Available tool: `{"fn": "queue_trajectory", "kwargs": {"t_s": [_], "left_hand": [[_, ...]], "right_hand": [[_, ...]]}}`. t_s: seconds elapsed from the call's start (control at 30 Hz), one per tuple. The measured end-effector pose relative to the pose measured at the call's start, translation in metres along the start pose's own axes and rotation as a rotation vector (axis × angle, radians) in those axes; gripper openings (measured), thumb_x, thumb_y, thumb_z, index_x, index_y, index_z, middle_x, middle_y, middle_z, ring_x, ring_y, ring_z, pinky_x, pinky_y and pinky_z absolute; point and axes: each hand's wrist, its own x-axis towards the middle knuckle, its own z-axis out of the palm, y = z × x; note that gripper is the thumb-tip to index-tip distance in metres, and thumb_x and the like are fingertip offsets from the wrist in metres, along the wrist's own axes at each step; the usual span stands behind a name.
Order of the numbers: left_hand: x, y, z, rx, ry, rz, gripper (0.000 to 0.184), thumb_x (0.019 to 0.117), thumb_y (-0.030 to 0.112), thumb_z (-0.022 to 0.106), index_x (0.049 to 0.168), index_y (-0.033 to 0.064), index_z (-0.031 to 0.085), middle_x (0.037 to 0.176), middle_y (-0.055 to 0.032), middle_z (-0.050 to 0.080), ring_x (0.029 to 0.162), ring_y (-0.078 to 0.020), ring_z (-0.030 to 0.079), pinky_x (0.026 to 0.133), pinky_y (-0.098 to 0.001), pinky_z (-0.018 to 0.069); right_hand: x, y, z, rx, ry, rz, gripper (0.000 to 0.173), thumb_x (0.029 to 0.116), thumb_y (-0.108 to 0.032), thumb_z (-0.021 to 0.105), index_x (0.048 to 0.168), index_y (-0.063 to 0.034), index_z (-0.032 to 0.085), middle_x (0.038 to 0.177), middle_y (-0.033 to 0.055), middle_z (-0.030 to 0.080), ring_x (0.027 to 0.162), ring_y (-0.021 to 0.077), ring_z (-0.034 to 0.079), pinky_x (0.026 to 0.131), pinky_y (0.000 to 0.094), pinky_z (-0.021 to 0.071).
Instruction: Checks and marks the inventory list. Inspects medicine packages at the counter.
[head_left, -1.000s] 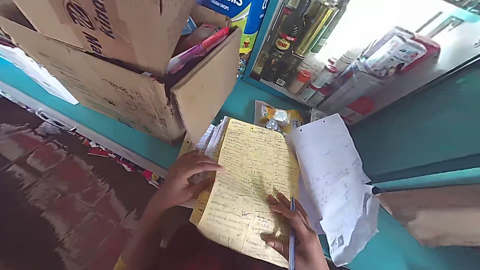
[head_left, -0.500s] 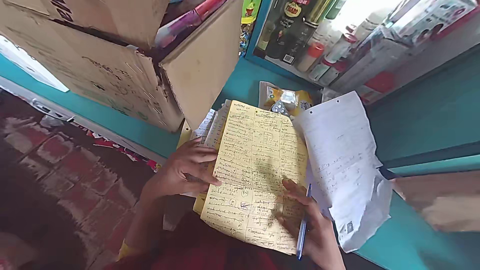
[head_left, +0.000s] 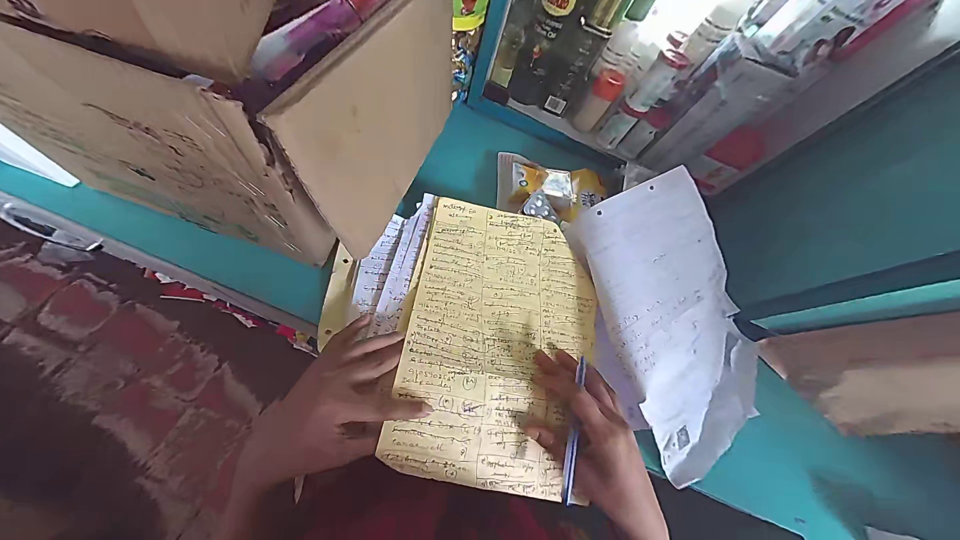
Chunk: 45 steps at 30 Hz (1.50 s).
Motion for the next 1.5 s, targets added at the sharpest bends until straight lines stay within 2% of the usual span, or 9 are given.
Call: {"fn": "queue_trajectory", "kwargs": {"t_s": [0.17, 0.23, 0.37, 0.53, 0.67, 0.93, 1.27, 1.4, 1.5], "left_hand": [[-0.005, -0.014, 0.007, -0.036, 0.033, -0.047, 0.029, 0.0961, 0.051, 0.064, 0.120, 0.0382, 0.074, 0.140, 0.0061, 0.064, 0.147, -0.0110, 0.040, 0.127, -0.0504, 0.0129], [-0.006, -0.016, 0.006, -0.060, 0.034, -0.055, 0.030, 0.0948, 0.052, 0.064, 0.119, 0.0386, 0.074, 0.140, 0.0073, 0.064, 0.147, -0.0101, 0.040, 0.127, -0.0492, 0.0137], [-0.006, -0.015, 0.003, -0.079, 0.017, -0.064, 0.031, 0.0940, 0.054, 0.064, 0.119, 0.0397, 0.074, 0.141, 0.0079, 0.063, 0.148, -0.0098, 0.038, 0.126, -0.0491, 0.0134], [-0.007, -0.016, -0.001, -0.124, -0.015, -0.057, 0.049, 0.0871, 0.070, 0.063, 0.124, 0.0388, 0.072, 0.145, 0.0086, 0.061, 0.150, -0.0120, 0.036, 0.127, -0.0501, 0.0131], [-0.006, -0.017, -0.002, -0.160, -0.035, -0.053, 0.059, 0.0836, 0.076, 0.062, 0.125, 0.0356, 0.073, 0.146, 0.0073, 0.060, 0.151, -0.0137, 0.034, 0.127, -0.0524, 0.0113], [-0.005, -0.015, -0.003, -0.159, -0.044, -0.059, 0.061, 0.0829, 0.078, 0.060, 0.124, 0.0347, 0.074, 0.142, 0.0076, 0.063, 0.151, -0.0123, 0.034, 0.128, -0.0507, 0.0080], [-0.006, -0.020, -0.002, -0.166, -0.045, -0.052, 0.063, 0.0810, 0.079, 0.061, 0.125, 0.0361, 0.072, 0.141, 0.0082, 0.064, 0.151, -0.0133, 0.035, 0.128, -0.0507, 0.0104], [-0.008, -0.018, -0.002, -0.159, -0.025, -0.122, 0.080, 0.0763, 0.081, 0.064, 0.138, 0.0309, 0.065, 0.139, 0.0121, 0.064, 0.146, -0.0078, 0.041, 0.128, -0.0483, 0.0136], [-0.007, -0.012, -0.003, -0.117, -0.010, -0.185, 0.095, 0.0739, 0.083, 0.064, 0.146, 0.0218, 0.057, 0.145, 0.0070, 0.060, 0.144, -0.0045, 0.042, 0.127, -0.0447, 0.0155]], "right_hand": [[-0.003, 0.004, -0.008, 0.234, 0.012, -0.010, 0.060, 0.1007, -0.064, 0.043, 0.123, -0.0124, 0.065, 0.139, 0.0054, 0.065, 0.144, 0.0207, 0.047, 0.124, 0.0460, 0.0286], [-0.006, 0.007, -0.009, 0.481, 0.131, -0.028, 0.058, 0.1050, -0.061, 0.034, 0.125, -0.0171, 0.066, 0.137, 0.0002, 0.067, 0.140, 0.0177, 0.052, 0.121, 0.0385, 0.0372], [-0.009, 0.009, -0.010, 0.870, 0.420, -0.039, 0.052, 0.1034, -0.062, 0.034, 0.113, -0.0302, 0.074, 0.114, -0.0090, 0.076, 0.118, 0.0117, 0.068, 0.103, 0.0290, 0.0531], [-0.016, 0.009, -0.008, 1.157, 0.580, -0.152, 0.051, 0.1038, -0.057, 0.038, 0.106, -0.0245, 0.076, 0.092, -0.0108, 0.076, 0.100, 0.0082, 0.072, 0.104, 0.0344, 0.0528], [-0.015, 0.009, -0.005, 1.271, 0.679, -0.227, 0.052, 0.1042, -0.055, 0.038, 0.092, -0.0198, 0.074, 0.067, -0.0103, 0.066, 0.073, 0.0065, 0.069, 0.089, 0.0305, 0.0560], [-0.023, 0.013, -0.006, 1.492, 0.552, -0.357, 0.058, 0.1064, -0.054, 0.034, 0.085, -0.0130, 0.069, 0.058, -0.0058, 0.059, 0.053, 0.0064, 0.058, 0.056, 0.0221, 0.0485], [-0.023, 0.011, -0.005, 1.598, 0.720, -0.341, 0.062, 0.1091, -0.046, 0.031, 0.069, -0.0118, 0.064, 0.052, -0.0067, 0.053, 0.047, 0.0053, 0.052, 0.051, 0.0206, 0.0442], [-0.025, 0.012, -0.004, 1.614, 0.740, -0.304, 0.054, 0.1085, -0.042, 0.037, 0.077, -0.0112, 0.068, 0.054, -0.0061, 0.054, 0.049, 0.0060, 0.054, 0.052, 0.0216, 0.0459], [-0.025, 0.013, -0.003, 1.598, 0.721, -0.317, 0.054, 0.1086, -0.042, 0.036, 0.076, -0.0124, 0.068, 0.054, -0.0066, 0.053, 0.048, 0.0065, 0.052, 0.052, 0.0220, 0.0451]]}}
